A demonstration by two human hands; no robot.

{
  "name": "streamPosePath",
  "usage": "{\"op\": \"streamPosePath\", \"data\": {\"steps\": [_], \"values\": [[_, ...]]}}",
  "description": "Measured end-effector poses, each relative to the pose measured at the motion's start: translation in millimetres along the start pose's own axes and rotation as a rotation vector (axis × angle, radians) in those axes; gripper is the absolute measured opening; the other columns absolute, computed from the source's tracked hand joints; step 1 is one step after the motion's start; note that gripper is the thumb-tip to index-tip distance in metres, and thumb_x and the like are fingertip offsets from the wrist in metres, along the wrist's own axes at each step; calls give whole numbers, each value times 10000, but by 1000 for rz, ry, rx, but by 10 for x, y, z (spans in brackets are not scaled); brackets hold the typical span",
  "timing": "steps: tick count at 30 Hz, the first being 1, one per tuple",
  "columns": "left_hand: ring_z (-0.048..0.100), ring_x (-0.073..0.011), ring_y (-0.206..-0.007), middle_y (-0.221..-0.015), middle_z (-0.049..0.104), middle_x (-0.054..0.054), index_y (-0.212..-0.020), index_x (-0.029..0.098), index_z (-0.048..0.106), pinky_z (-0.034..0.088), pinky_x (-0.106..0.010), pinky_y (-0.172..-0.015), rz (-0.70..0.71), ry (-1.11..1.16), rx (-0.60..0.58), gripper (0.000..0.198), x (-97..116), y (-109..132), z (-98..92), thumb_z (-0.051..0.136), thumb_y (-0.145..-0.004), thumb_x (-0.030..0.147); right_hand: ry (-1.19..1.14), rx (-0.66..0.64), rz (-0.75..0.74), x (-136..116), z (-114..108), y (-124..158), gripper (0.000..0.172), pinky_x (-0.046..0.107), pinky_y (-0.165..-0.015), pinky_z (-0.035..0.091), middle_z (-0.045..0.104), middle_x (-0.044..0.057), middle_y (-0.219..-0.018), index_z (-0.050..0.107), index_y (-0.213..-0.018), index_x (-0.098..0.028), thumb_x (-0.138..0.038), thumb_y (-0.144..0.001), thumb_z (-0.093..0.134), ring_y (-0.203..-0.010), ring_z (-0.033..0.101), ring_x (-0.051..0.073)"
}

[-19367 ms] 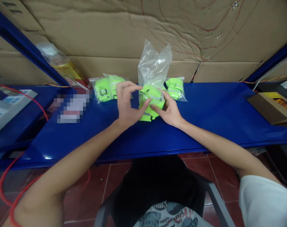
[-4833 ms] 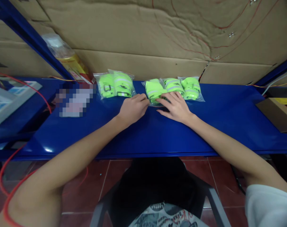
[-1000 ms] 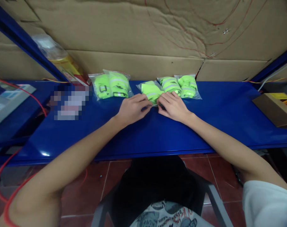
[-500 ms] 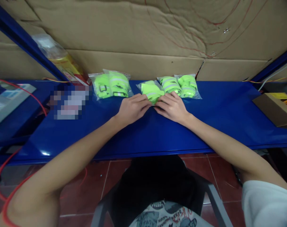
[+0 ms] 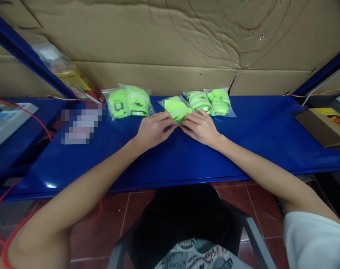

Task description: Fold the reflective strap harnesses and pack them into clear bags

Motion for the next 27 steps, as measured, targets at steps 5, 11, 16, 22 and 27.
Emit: {"op": "streamPosePath", "data": {"steps": [5, 11, 16, 22, 27], "values": [[704, -175, -812, -906, 781, -39, -937, 203, 782, 482, -311, -649, 19, -55, -39, 257, 6, 6, 6, 614, -1100, 310, -4, -44, -5, -35, 0, -9, 357, 409, -823, 314, 786, 68, -1013, 797, -997, -190, -238, -1159, 483, -891, 611, 228], [706, -190, -831, -930, 781, -47, -951, 202, 772, 474, -329, -633, 24, -81, -62, 260, 24, 11, 4, 583, -1105, 292, -3, -89, -2, -49, -13, -24, 396, 405, -819, 310, 770, 62, -977, 792, -1018, -196, -223, -1175, 430, -882, 607, 221], [727, -192, -873, -970, 775, -53, -1029, 216, 787, 495, -317, -653, 2, -55, -36, 204, 21, 14, 34, 620, -1088, 316, -79, -101, 44, -17, -23, -24, 323, 416, -838, 324, 776, 80, -1044, 801, -1050, -200, -235, -1153, 496, -921, 617, 234], [713, -156, -821, -944, 761, -26, -1018, 241, 792, 475, -285, -634, 86, -102, 8, 210, -35, 39, 60, 618, -1109, 314, -39, -63, 23, 18, -14, -9, 297, 412, -838, 324, 785, 78, -1028, 789, -1052, -188, -266, -1146, 518, -909, 620, 236], [718, -141, -834, -982, 764, -25, -1120, 271, 799, 496, -274, -665, 131, -61, -37, 209, -85, 46, 81, 597, -1124, 326, -45, -36, 29, 55, 8, 10, 264, 403, -846, 333, 784, 72, -997, 784, -1011, -181, -240, -1125, 554, -897, 619, 231]]}}
Point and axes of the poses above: each hand's wrist, its own y-axis away from the middle knuckle, its own z-axis out of the palm, x = y × z, the point moved 1 cm from there along -y, towards the middle knuckle
